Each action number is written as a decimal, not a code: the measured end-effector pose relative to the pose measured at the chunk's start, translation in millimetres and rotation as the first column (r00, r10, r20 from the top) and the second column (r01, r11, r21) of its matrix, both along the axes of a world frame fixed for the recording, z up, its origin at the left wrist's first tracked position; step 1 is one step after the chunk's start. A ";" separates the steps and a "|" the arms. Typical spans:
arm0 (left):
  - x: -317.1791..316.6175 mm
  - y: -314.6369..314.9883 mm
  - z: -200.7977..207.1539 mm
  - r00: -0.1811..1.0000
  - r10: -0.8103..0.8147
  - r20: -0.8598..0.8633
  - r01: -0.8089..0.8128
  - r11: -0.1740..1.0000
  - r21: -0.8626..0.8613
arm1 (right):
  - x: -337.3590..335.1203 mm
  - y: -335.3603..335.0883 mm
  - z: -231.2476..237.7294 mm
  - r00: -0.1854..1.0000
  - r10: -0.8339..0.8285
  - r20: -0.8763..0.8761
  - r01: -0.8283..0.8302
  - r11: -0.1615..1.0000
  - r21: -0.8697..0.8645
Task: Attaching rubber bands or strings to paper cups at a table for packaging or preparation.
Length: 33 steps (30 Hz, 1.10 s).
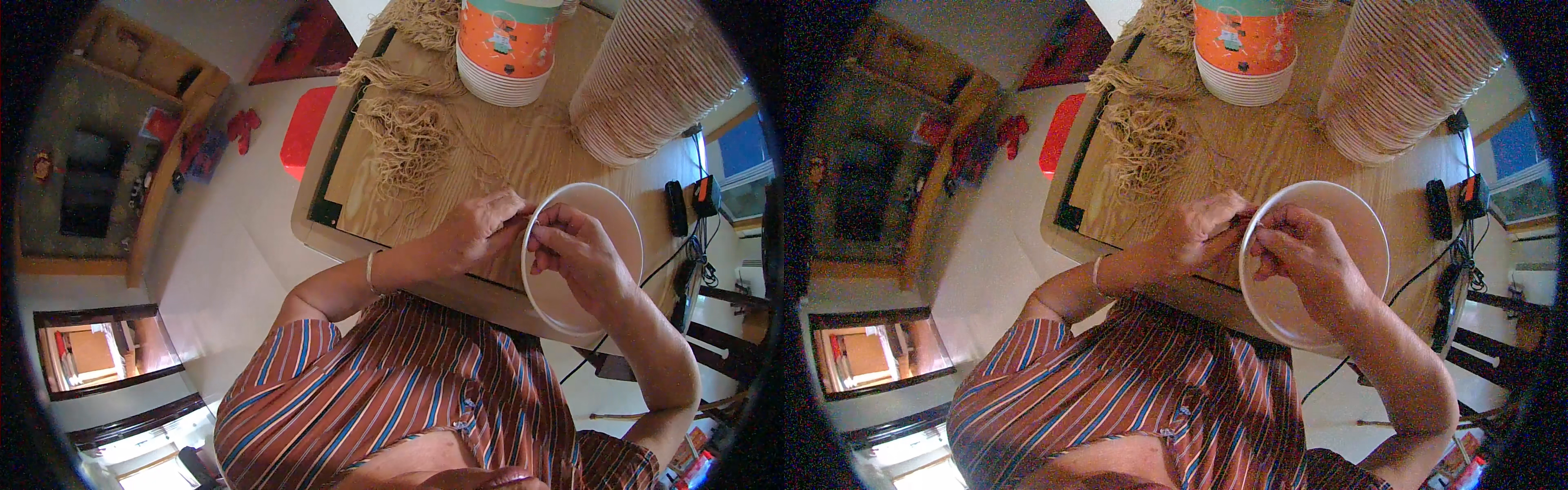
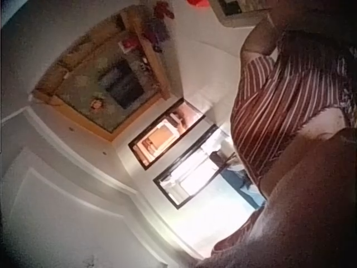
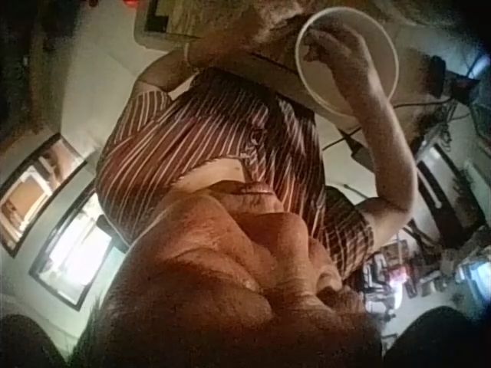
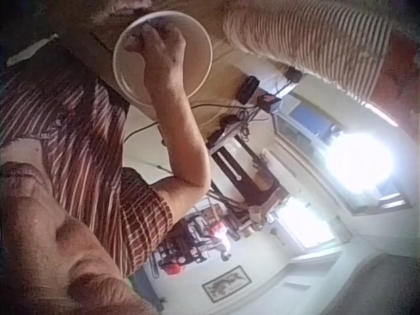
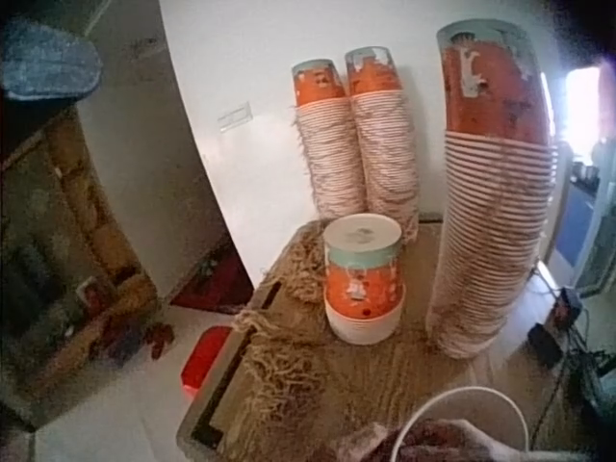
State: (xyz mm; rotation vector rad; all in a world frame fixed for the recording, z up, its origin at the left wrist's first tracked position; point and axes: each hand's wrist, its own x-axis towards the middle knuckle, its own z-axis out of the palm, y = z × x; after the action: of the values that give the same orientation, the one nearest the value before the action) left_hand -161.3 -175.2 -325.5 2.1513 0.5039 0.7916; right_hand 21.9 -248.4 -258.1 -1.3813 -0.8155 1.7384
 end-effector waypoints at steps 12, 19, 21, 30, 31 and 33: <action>-2.2 -0.4 -8.6 0.984 0.104 0.146 -0.017 0.865 -0.502 | -2.7 0.5 1.6 0.999 0.012 0.053 -0.010 1.000 -0.026; -16.2 6.2 7.6 0.948 0.241 0.208 -0.109 0.860 -0.498 | -5.2 0.7 3.7 0.994 0.017 0.108 -0.013 0.999 -0.044; -17.0 -0.2 8.5 0.967 0.160 0.198 -0.054 0.888 -0.457 | -8.2 1.6 6.4 0.995 0.007 0.096 -0.002 0.998 -0.055; -12.6 -15.0 17.5 0.994 0.058 0.094 -0.007 0.882 -0.471 | -14.6 0.3 13.3 0.997 -0.067 0.031 0.069 0.994 -0.085; -14.5 -14.4 19.8 0.982 0.088 0.166 0.012 0.852 -0.523 | -15.5 0.2 15.1 0.998 -0.046 0.051 0.050 0.996 -0.080; -26.5 -12.5 30.1 0.995 0.082 0.062 -0.022 0.757 -0.653 | -14.1 0.2 15.2 0.997 -0.038 0.070 0.043 0.996 -0.075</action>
State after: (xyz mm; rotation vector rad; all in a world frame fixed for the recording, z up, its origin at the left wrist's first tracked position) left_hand -187.8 -187.7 -295.4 1.4458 0.6803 0.6114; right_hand 7.9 -248.2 -242.9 -1.5051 -0.7593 1.7154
